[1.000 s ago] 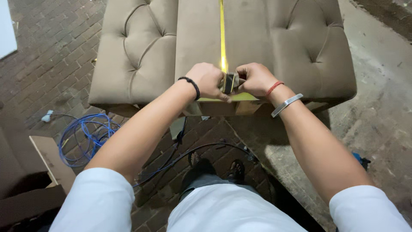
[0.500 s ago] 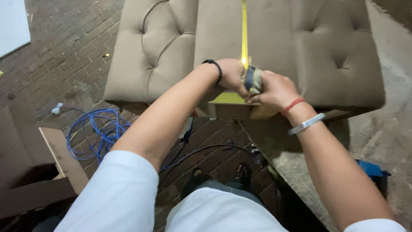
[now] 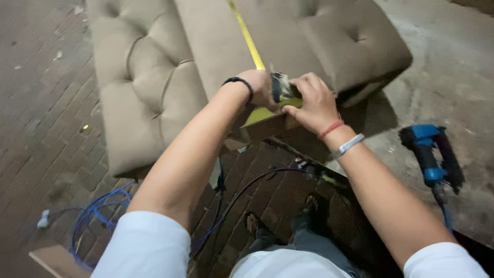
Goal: The person upholsters a tufted sofa seat frame, pressing the fabric edge over the wooden rail and driving staples with a pneumatic nail gun along the front and side edges. They reposition the frame, tuck the fabric by hand, and later measure a yellow foam pad with a tape measure on the workbench.
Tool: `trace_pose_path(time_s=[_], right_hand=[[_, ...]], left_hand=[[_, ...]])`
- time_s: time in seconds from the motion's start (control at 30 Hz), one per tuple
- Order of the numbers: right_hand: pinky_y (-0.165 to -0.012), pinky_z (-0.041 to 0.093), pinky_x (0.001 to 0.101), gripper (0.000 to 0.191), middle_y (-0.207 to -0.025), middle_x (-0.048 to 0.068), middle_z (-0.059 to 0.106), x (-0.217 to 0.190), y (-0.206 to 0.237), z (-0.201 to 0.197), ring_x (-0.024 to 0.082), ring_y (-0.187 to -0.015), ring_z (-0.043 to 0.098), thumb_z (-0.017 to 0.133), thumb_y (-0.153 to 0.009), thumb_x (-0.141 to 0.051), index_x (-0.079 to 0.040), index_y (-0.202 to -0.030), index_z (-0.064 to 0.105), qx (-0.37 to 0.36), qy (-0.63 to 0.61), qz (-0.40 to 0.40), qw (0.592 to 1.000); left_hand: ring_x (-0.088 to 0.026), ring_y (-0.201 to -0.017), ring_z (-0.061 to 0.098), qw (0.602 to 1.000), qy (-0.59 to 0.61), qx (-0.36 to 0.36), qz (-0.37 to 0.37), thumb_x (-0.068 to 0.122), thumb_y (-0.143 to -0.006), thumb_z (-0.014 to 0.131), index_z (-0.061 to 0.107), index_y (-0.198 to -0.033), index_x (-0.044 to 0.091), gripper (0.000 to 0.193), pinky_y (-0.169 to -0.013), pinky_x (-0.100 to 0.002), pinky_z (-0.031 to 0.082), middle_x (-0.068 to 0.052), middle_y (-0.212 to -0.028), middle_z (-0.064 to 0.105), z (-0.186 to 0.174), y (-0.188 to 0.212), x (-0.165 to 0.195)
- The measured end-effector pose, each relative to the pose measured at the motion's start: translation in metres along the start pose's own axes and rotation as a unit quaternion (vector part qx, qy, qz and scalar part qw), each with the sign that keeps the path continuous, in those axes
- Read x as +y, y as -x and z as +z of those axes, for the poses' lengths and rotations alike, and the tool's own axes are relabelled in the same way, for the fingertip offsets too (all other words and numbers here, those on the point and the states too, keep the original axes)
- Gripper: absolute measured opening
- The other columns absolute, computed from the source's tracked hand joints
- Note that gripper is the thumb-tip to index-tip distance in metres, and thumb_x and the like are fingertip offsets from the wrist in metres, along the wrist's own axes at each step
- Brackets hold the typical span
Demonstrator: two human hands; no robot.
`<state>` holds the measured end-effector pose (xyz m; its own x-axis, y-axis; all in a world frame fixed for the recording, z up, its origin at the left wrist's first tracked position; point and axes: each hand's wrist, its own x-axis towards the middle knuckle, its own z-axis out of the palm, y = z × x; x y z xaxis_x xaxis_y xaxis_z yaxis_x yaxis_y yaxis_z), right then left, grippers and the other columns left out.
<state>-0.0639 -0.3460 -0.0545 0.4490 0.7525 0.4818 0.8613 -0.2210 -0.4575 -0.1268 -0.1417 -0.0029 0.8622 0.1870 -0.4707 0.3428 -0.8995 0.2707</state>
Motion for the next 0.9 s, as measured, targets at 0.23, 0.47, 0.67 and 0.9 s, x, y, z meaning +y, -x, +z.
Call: trace_pose_path(time_s=[0.23, 0.47, 0.67, 0.9], right_hand=[[-0.1, 0.049, 0.0493, 0.046, -0.12, 0.024, 0.065, 0.141, 0.119, -0.067, 0.042, -0.117, 0.059, 0.087, -0.081, -0.03, -0.006, -0.118, 0.073, 0.034, 0.163, 0.272, 0.948], [-0.108, 0.045, 0.0553, 0.118, -0.149, 0.032, 0.05, 0.253, 0.2, -0.093, 0.049, -0.133, 0.052, 0.098, -0.062, -0.046, 0.001, -0.154, 0.039, -0.12, 0.25, 0.52, 0.807], [-0.107, 0.044, 0.0554, 0.134, -0.144, 0.035, 0.051, 0.282, 0.222, -0.107, 0.05, -0.129, 0.054, 0.099, -0.057, -0.044, -0.002, -0.161, 0.026, -0.207, 0.207, 0.565, 0.771], [-0.067, 0.052, 0.042, 0.049, -0.091, 0.018, 0.06, 0.186, 0.163, -0.119, 0.028, -0.076, 0.06, 0.081, -0.082, -0.019, 0.004, -0.114, 0.052, -0.16, -0.186, 0.52, 0.818]], left_hand=[[-0.031, -0.102, 0.072, 0.993, 0.082, 0.013, -0.08, 0.055, -0.055, 0.091, 0.077, -0.105, 0.007, 0.071, -0.091, -0.04, 0.056, -0.015, -0.111, 0.076, -0.006, 0.013, 0.008], [-0.033, -0.102, 0.073, 0.987, 0.09, 0.017, -0.133, 0.06, -0.051, 0.092, 0.076, -0.106, 0.001, 0.083, -0.091, -0.041, 0.057, -0.017, -0.112, 0.075, -0.012, 0.003, 0.009], [-0.033, -0.102, 0.073, 0.983, 0.062, 0.025, -0.171, 0.065, -0.051, 0.092, 0.076, -0.106, 0.002, 0.085, -0.091, -0.041, 0.057, -0.017, -0.111, 0.076, -0.01, 0.007, 0.017], [-0.029, -0.103, 0.072, 0.976, 0.013, 0.062, -0.208, 0.072, -0.055, 0.087, 0.077, -0.106, 0.011, 0.081, -0.088, -0.042, 0.057, -0.01, -0.11, 0.076, -0.007, 0.021, 0.036]])
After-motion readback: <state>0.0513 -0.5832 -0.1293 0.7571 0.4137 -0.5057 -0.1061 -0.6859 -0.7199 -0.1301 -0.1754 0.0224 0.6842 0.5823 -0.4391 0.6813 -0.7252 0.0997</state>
